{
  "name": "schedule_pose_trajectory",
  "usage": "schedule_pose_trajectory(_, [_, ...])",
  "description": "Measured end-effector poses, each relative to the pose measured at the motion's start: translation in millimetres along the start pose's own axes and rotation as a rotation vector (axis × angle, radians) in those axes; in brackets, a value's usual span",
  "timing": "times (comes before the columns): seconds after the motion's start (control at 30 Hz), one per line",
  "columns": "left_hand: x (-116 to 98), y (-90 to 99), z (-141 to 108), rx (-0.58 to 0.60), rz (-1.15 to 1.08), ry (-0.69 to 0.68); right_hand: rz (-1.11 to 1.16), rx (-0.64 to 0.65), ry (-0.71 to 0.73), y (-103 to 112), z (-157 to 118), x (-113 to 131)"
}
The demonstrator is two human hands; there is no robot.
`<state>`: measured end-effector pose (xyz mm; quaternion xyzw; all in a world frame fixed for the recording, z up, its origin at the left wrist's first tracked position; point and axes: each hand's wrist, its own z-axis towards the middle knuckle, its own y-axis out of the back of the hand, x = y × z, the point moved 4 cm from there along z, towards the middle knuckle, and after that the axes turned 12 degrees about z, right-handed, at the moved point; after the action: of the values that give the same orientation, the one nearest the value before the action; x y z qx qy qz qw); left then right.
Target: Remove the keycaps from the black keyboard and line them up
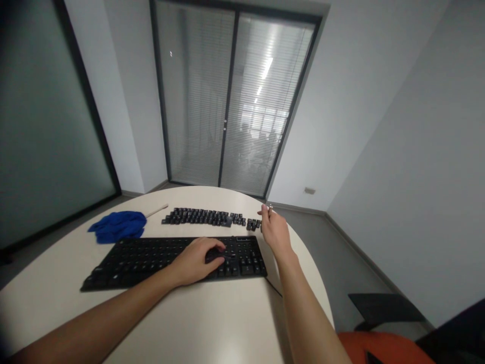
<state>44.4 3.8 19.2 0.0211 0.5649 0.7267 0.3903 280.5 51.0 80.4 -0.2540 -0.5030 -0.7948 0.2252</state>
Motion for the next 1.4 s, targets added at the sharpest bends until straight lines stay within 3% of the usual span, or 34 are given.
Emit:
schedule_pose_trajectory(0.13, [-9.2, -1.5, -7.6, 0.042, 0.146, -0.108, 0.078, -0.056, 0.034, 9.1, -19.7, 11.8])
schedule_pose_trajectory(0.33, [-7.7, -6.9, -7.6, 0.071, 0.210, -0.091, 0.181, 0.024, 0.006, -1.1, -38.9, -6.7])
schedule_pose_trajectory(0.7, [-7.2, -8.5, -7.5, 0.065, 0.232, -0.100, 0.166, 0.022, -0.031, -4.2, -33.3, -22.2])
schedule_pose_trajectory(1.1, [-9.7, -7.2, -8.2, 0.090, 0.233, -0.146, 0.115, 0.150, -0.002, -10.3, -34.2, -19.5])
schedule_pose_trajectory(1.4, [-8.4, -8.8, -8.0, 0.093, 0.227, -0.138, 0.101, 0.046, -0.001, -1.2, -36.2, -13.9])
